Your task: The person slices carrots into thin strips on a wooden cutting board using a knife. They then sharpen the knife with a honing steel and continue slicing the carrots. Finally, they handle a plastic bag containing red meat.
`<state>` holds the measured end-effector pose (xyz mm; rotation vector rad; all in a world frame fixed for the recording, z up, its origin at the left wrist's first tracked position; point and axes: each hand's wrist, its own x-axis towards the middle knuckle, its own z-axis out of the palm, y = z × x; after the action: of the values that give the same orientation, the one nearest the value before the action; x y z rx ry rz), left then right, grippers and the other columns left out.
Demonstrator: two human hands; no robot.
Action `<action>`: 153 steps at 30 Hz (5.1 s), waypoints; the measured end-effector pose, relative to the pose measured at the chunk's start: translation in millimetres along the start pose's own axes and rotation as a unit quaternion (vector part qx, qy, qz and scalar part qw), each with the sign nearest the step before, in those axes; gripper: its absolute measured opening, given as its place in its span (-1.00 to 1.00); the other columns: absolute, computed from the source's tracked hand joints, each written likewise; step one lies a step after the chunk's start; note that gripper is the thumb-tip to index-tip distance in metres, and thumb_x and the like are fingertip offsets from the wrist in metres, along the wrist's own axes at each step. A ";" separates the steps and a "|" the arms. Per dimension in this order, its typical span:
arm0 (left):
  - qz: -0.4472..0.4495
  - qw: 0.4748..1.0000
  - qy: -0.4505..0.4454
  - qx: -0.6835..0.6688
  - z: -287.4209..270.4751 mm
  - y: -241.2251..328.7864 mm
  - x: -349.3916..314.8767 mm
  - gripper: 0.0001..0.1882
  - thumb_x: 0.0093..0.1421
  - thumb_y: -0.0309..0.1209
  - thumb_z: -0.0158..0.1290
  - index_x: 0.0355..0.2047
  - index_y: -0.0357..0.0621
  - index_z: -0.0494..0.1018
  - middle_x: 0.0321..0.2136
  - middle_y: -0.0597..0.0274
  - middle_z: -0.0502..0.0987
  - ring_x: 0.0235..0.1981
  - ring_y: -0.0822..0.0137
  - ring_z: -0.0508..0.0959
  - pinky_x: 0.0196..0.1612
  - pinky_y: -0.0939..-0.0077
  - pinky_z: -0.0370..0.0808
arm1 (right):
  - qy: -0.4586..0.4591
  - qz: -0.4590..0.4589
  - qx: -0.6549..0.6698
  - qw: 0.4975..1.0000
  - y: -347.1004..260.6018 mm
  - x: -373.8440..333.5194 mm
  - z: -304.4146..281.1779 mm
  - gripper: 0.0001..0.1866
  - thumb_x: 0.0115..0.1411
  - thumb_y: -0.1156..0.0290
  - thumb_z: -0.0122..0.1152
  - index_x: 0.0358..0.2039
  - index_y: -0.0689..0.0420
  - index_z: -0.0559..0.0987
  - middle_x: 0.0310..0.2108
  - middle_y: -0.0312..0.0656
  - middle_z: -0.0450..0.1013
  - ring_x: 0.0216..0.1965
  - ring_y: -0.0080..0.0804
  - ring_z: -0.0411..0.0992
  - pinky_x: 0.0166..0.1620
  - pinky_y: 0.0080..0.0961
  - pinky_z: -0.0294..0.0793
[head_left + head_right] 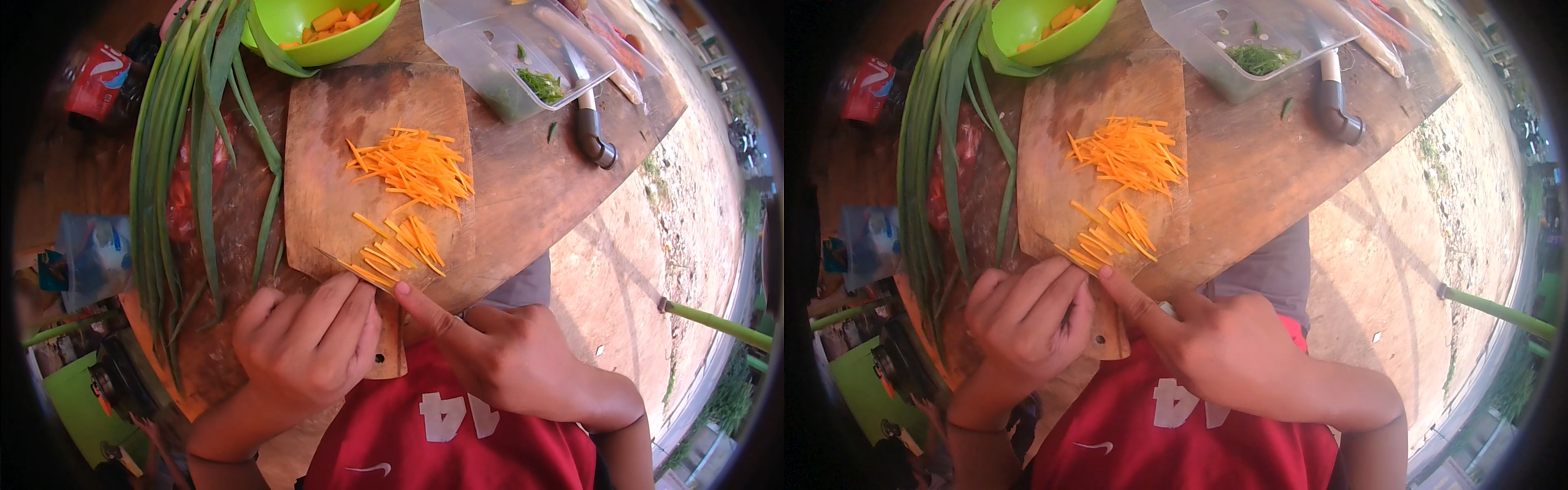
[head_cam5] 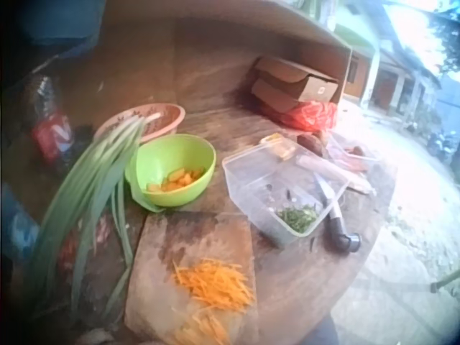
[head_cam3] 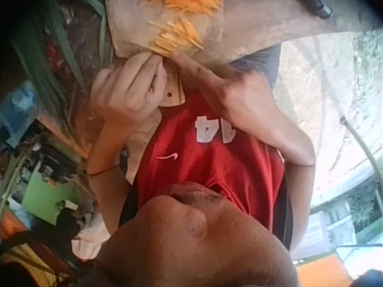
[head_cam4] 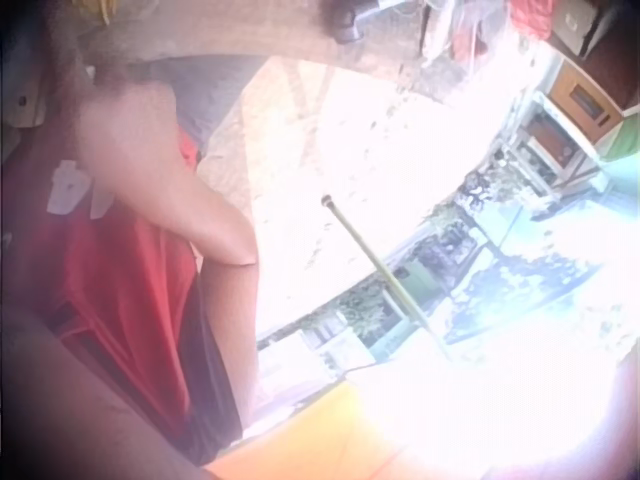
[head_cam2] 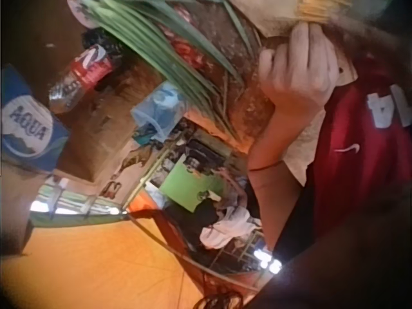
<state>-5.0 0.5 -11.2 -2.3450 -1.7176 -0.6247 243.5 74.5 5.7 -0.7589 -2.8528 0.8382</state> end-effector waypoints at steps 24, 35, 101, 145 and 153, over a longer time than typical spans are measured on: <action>-0.003 1.000 0.005 -0.008 -1.7 0.6 2.1 -0.82 0.10 -0.44 0.37 -0.26 -0.15 0.73 -0.25 0.36 0.73 -0.56 0.43 0.56 -0.43 0.41 0.30 | -0.013 0.004 -0.014 1.000 -3.7 -3.1 -3.7 0.01 0.10 0.41 0.36 0.63 0.06 0.33 -0.53 -0.27 0.41 -0.61 -0.36 0.47 -0.57 -0.31 0.48; 0.003 1.000 0.021 -0.010 1.1 -0.8 2.6 -0.85 0.12 -0.47 0.37 -0.28 -0.16 0.72 -0.25 0.34 0.74 -0.57 0.41 0.59 -0.46 0.42 0.35 | 0.067 0.002 -0.017 0.998 1.4 7.9 12.1 -0.04 0.10 0.45 0.35 0.59 0.14 0.38 -0.59 -0.32 0.35 -0.62 -0.43 0.45 -0.56 -0.37 0.46; -0.002 1.000 0.022 -0.015 -0.7 -1.7 8.5 -0.84 0.03 -0.51 0.39 -0.33 -0.14 0.69 -0.29 0.33 0.71 -0.48 0.28 0.63 -0.36 0.34 0.50 | 0.039 0.021 0.028 0.999 -2.6 3.3 12.0 -0.09 0.20 0.41 0.30 0.61 0.09 0.34 -0.51 -0.14 0.55 -0.60 -0.17 0.59 -0.55 -0.21 0.54; -0.013 0.999 0.016 -0.050 6.2 -2.9 7.7 -0.77 0.01 -0.53 0.35 -0.28 -0.13 0.62 -0.28 0.21 0.66 -0.38 0.12 0.66 -0.27 0.25 0.53 | 0.157 0.086 0.050 0.983 -5.1 -3.9 4.0 -0.24 0.34 0.46 0.33 0.56 0.03 0.43 -0.57 -0.17 0.51 -0.64 -0.13 0.51 -0.52 -0.15 0.48; -0.007 0.999 0.036 -0.030 9.7 -7.1 6.5 -0.81 0.03 -0.50 0.28 -0.30 -0.09 0.60 -0.31 0.23 0.65 -0.37 0.13 0.65 -0.24 0.23 0.45 | 0.199 0.073 0.026 0.977 -2.4 -3.3 18.8 -0.28 0.34 0.41 0.34 0.52 0.10 0.45 -0.48 -0.16 0.55 -0.58 -0.11 0.56 -0.50 -0.14 0.51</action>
<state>-7.8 12.1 -17.8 -2.3213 -1.7099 -0.7645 241.5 61.9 -8.8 -1.0091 -2.4383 0.6805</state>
